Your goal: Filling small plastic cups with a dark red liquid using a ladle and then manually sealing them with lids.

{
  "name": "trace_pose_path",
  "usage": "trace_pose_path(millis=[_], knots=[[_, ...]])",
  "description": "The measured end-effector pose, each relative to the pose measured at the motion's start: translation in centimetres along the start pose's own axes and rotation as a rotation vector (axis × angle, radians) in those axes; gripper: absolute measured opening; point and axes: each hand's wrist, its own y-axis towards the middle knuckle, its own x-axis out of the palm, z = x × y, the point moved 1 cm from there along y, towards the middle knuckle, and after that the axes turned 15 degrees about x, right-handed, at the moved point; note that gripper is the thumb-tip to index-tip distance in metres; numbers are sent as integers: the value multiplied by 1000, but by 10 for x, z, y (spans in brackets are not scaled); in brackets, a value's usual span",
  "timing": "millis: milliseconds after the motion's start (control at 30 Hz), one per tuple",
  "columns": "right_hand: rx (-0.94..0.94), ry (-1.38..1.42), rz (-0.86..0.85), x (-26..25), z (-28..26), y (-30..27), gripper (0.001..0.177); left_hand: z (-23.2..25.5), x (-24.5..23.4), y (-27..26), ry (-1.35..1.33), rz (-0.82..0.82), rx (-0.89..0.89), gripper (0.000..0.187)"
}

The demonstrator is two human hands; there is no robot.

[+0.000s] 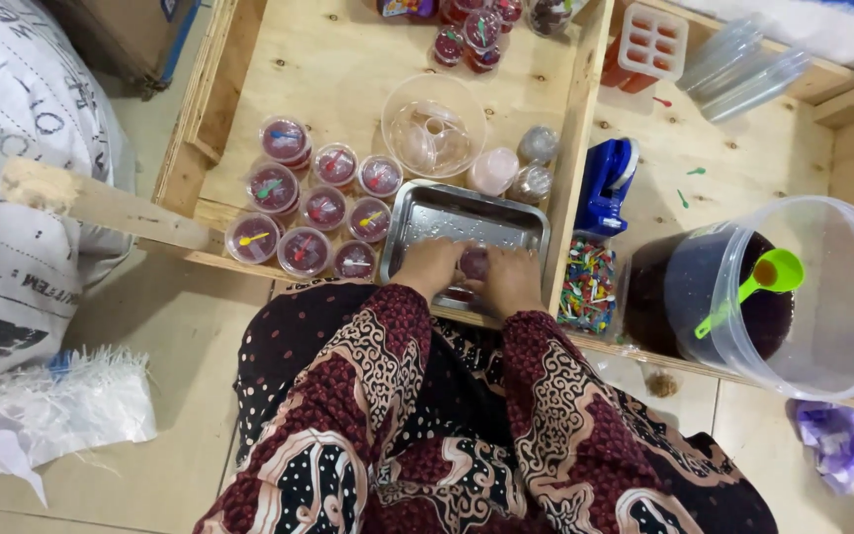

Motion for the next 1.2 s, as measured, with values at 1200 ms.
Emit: trace_pose_path(millis=[1200], knots=[[-9,-4,-152,-18,17,6,71,-7,37,20,137,-77,7,83]])
